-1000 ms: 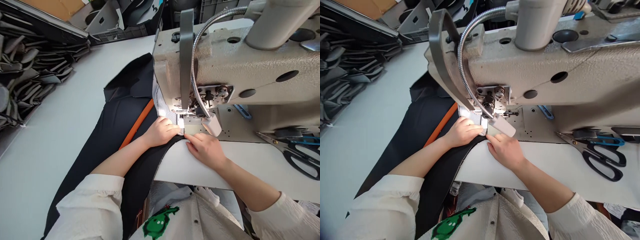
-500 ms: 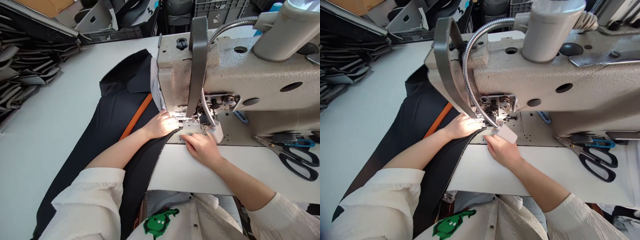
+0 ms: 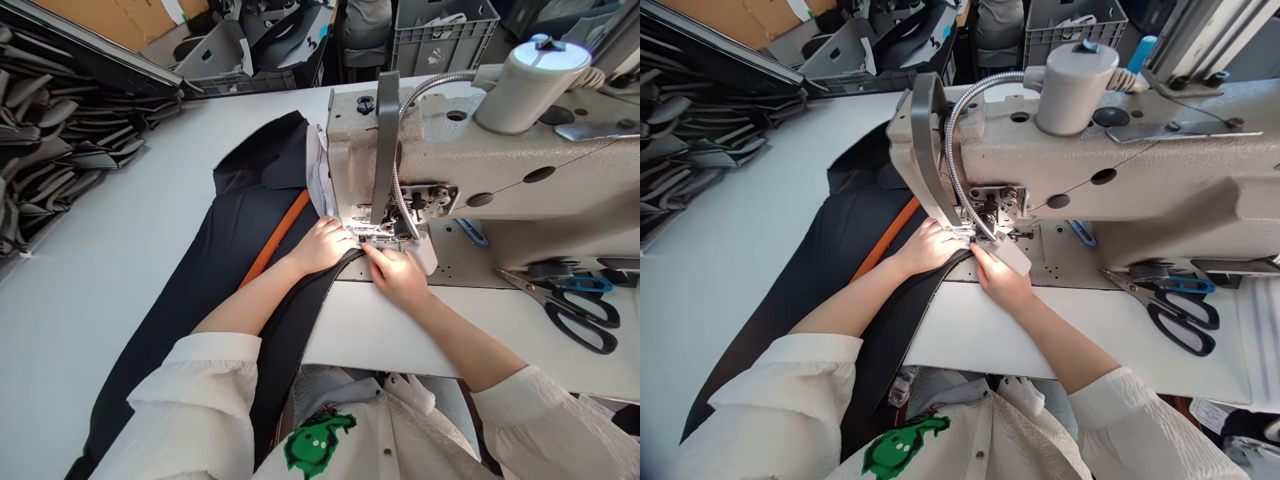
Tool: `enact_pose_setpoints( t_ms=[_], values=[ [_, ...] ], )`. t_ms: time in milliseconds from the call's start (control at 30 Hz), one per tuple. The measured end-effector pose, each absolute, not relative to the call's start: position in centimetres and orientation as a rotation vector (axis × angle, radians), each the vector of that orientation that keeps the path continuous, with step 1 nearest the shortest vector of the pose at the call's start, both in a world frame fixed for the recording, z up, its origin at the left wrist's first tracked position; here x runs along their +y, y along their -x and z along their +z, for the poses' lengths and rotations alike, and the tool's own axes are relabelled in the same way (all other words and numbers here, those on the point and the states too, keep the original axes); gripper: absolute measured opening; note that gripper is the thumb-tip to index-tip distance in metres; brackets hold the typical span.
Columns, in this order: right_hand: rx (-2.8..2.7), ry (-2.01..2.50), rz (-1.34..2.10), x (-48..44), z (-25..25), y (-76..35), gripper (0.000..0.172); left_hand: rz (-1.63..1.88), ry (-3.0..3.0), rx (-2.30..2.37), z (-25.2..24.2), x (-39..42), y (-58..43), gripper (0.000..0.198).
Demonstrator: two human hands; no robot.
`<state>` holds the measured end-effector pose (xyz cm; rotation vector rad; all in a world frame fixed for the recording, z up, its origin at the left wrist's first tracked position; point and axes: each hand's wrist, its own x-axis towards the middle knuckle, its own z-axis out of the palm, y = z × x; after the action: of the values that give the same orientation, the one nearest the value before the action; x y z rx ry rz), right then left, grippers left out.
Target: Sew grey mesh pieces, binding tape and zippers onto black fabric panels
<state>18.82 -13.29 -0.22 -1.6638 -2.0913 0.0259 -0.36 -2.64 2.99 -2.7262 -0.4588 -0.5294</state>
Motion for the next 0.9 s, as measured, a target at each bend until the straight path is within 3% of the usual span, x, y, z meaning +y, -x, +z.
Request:
enact_pose_setpoints(
  t_ms=[900],
  values=[
    [-2.134,1.754,0.056,-13.1,0.1,-18.7,0.034,-0.447,2.865,-0.591,3.0,-0.4,-0.8,0.024]
  ],
)
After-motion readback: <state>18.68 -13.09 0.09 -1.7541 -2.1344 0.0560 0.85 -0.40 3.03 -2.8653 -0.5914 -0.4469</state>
